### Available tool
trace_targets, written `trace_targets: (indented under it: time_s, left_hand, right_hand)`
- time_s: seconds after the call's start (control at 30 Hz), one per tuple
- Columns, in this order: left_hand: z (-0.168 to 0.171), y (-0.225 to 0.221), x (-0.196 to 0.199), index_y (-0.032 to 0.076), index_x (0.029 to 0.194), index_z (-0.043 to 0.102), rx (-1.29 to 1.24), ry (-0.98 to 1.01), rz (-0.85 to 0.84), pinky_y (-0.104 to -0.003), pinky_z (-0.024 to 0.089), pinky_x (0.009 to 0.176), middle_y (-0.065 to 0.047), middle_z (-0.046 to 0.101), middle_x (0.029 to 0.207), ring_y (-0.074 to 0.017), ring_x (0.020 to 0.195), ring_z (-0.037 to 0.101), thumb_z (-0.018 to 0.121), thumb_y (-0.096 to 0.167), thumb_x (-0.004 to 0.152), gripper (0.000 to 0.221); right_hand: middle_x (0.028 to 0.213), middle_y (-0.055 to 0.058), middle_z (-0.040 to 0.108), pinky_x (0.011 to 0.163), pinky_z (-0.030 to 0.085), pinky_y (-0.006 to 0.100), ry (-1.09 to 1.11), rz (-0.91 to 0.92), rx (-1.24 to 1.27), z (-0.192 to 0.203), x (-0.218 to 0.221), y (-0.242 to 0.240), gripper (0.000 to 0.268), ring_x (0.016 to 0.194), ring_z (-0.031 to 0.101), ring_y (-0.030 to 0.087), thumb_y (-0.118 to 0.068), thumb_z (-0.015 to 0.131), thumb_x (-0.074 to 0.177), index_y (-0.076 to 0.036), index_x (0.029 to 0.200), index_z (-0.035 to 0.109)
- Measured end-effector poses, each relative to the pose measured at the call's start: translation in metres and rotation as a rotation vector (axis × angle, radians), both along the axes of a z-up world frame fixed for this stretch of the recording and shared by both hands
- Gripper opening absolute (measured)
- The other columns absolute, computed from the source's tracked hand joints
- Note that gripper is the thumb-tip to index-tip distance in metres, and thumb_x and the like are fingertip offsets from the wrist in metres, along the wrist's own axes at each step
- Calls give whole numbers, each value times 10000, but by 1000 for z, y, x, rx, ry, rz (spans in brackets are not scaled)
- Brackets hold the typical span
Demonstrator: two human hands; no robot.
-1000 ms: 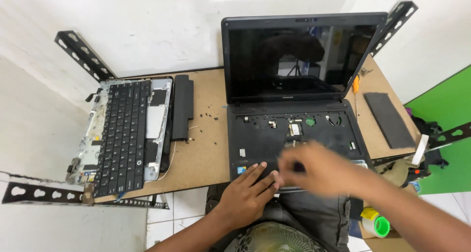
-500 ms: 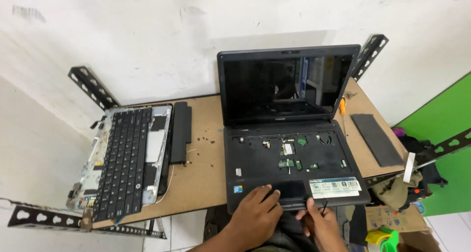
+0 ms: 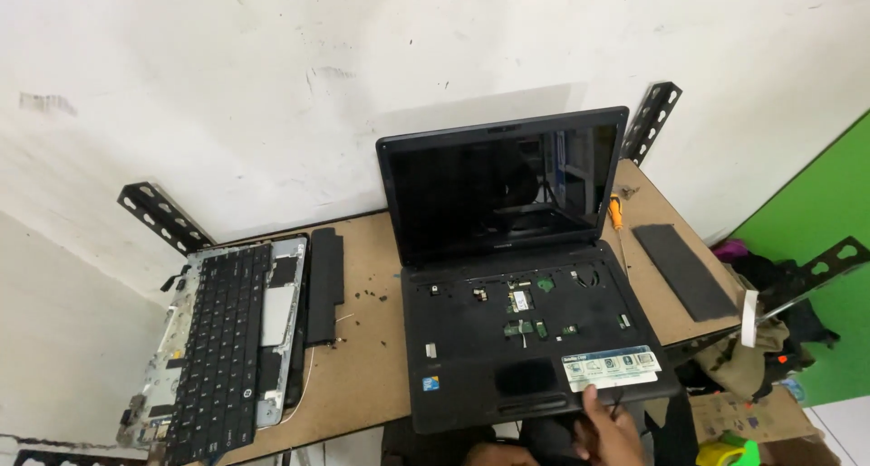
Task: Connecting internal ribbon cables and assembling the chassis of a laptop during a repair process.
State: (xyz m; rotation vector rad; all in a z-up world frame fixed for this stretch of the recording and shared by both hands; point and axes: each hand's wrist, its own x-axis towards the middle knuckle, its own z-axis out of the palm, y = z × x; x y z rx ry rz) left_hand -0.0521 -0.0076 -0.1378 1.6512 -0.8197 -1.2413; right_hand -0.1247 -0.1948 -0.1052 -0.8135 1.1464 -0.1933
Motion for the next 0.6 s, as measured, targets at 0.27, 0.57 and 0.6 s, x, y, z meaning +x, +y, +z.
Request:
trace_targets:
  time_s: [0.27, 0.57, 0.6]
  left_hand:
    - [25, -34, 5, 83, 962, 790, 183, 600, 589, -227, 504, 712, -51, 715, 815, -131, 705, 647, 522, 573, 826, 574]
    - [52, -47, -2, 8, 1186, 638, 81, 896, 1045, -352, 581, 817, -229, 735, 1010, -310, 873, 698, 685, 227, 817, 431]
    - [63, -48, -2, 72, 1354, 522, -11, 879, 1114, -381, 588, 761, -276, 728, 967, -345, 822, 704, 718, 153, 775, 616]
  right_hand:
    - [541, 139, 311, 440, 252, 387, 56, -130, -127, 29, -11, -35, 588, 444, 301, 256, -541, 530, 934, 39, 999, 602]
    - [583, 217, 511, 412, 283, 377, -113, -75, -138, 5, -18, -60, 500, 436, 349, 222, -404, 587, 951, 84, 842, 572]
    - [613, 176, 546, 398, 292, 342, -145, -65, -146, 10, -18, -58, 398, 463, 416, 199, -377, 585, 940, 16, 1007, 589]
